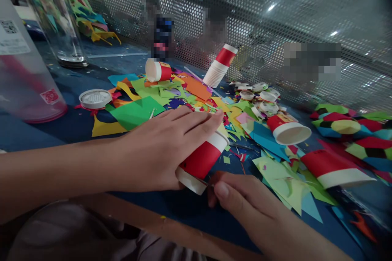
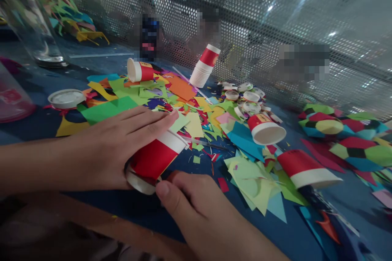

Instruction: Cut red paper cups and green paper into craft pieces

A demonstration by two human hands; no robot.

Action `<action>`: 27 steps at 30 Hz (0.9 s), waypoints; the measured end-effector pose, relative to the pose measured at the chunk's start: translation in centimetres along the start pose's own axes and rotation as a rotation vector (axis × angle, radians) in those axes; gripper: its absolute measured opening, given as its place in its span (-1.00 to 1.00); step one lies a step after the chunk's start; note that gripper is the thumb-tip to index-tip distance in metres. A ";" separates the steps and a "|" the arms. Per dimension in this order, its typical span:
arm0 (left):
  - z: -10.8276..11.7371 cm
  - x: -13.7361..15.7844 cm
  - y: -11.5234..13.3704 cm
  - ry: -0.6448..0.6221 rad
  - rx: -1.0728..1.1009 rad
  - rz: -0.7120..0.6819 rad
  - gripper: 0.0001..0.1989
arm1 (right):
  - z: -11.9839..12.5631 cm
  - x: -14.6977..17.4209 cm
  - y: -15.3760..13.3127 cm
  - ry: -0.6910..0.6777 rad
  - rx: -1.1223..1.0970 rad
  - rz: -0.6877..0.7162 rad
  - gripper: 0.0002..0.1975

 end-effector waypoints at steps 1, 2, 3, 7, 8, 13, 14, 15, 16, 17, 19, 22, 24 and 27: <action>0.0 0.0 0.1 0.005 -0.004 -0.005 -0.06 | 0.0 0.0 -0.2 -0.011 0.022 0.005 -0.52; 0.1 0.0 0.1 0.008 -0.005 -0.013 -0.06 | 0.1 0.0 -0.3 -0.020 0.030 0.007 -0.56; 0.1 0.0 0.2 0.012 -0.006 -0.020 -0.07 | 0.1 0.0 -0.4 -0.026 0.030 0.009 -0.58; 0.2 0.0 0.3 0.020 0.001 -0.033 -0.09 | 0.1 -0.2 -0.3 -0.021 0.006 0.013 -0.59; 0.2 0.0 0.3 0.023 0.002 -0.034 -0.10 | 0.0 -0.3 -0.2 -0.012 0.003 0.014 -0.58; 0.2 0.0 0.2 0.032 0.008 -0.026 -0.12 | -0.2 -0.4 -0.2 0.004 -0.021 0.014 -0.59; 0.2 0.0 0.1 0.032 0.008 -0.025 -0.11 | -0.3 -0.4 -0.2 0.004 -0.025 0.006 -0.59; 0.2 0.0 0.1 0.034 0.009 -0.024 -0.11 | -0.4 -0.4 -0.2 0.008 -0.030 0.001 -0.59; 0.1 0.0 0.1 0.030 0.011 -0.021 -0.10 | -0.4 -0.4 -0.2 0.016 -0.034 -0.002 -0.58; 0.1 0.1 0.1 0.025 0.013 -0.018 -0.09 | -0.5 -0.4 -0.2 0.026 -0.035 -0.001 -0.58; 0.0 0.1 0.1 0.014 0.016 -0.009 -0.07 | -0.5 -0.3 -0.1 0.047 -0.025 0.000 -0.57; 0.0 0.2 0.1 0.013 0.017 -0.003 -0.08 | -0.6 -0.4 0.0 0.061 0.004 0.000 -0.57; 0.1 0.2 0.1 0.022 0.015 -0.003 -0.08 | -0.5 -0.3 0.1 0.078 0.020 0.001 -0.56; 0.2 0.1 0.2 0.030 0.012 -0.005 -0.08 | -0.4 -0.1 0.3 0.114 0.047 -0.001 -0.53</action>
Point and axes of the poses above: each hand's wrist, its own x-axis away from the middle knuckle, its own z-axis out of the back of the hand, y = z × x, the point moved 6 cm from there along -x, towards the middle knuckle, and after that the axes turned 4 degrees about -z, right-handed, at the moved point
